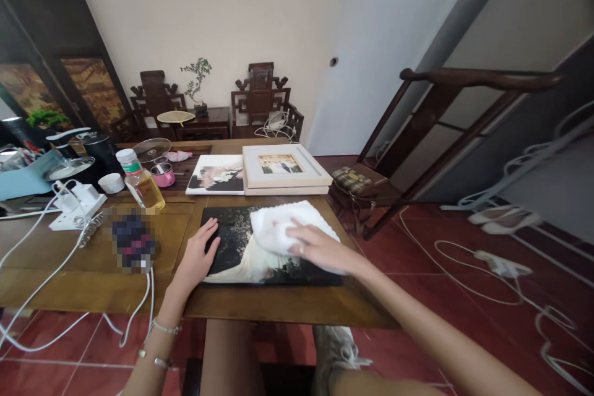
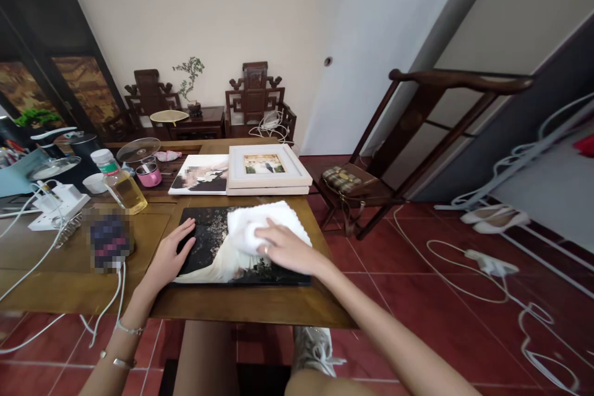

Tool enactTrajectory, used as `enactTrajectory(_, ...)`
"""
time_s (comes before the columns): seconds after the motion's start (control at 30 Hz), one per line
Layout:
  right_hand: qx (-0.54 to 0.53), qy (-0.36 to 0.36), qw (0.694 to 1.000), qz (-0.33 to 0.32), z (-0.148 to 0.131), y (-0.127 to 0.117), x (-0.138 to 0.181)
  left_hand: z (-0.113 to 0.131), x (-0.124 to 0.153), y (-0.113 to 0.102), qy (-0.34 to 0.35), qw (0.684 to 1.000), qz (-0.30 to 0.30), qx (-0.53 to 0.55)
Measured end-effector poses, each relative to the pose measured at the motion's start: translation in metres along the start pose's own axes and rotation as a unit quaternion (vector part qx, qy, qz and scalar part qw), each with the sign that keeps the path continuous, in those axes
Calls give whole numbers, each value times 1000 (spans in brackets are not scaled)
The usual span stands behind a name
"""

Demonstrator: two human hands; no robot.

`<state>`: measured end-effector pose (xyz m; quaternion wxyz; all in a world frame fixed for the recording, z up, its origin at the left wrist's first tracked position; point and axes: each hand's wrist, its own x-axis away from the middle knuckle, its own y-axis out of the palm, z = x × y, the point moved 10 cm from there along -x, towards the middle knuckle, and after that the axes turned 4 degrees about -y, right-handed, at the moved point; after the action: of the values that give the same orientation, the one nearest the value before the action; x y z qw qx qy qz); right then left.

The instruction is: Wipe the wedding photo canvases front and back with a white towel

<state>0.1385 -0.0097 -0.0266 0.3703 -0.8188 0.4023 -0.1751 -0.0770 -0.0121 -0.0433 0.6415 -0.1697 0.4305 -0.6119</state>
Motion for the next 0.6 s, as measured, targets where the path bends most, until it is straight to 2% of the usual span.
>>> enactTrajectory(0.13,-7,-46,993,-112,-39,32,51,1,-1,1,9,1000,-1,1)
enactTrajectory(0.23,-1,-45,991,-127,-40,35,55,2,0,2,17,1000,-8,0)
enactTrajectory(0.3,12,-35,994,-101,-28,27,37,2,0,3,18,1000,-13,-3)
enactTrajectory(0.47,56,-45,997,18,0,-10,-42,1,0,1,14,1000,-14,4)
enactTrajectory(0.53,65,-51,996,41,4,-16,-66,1,0,0,11,1000,-15,7)
enactTrajectory(0.6,73,-54,994,59,3,-16,-77,1,0,0,7,1000,-15,8)
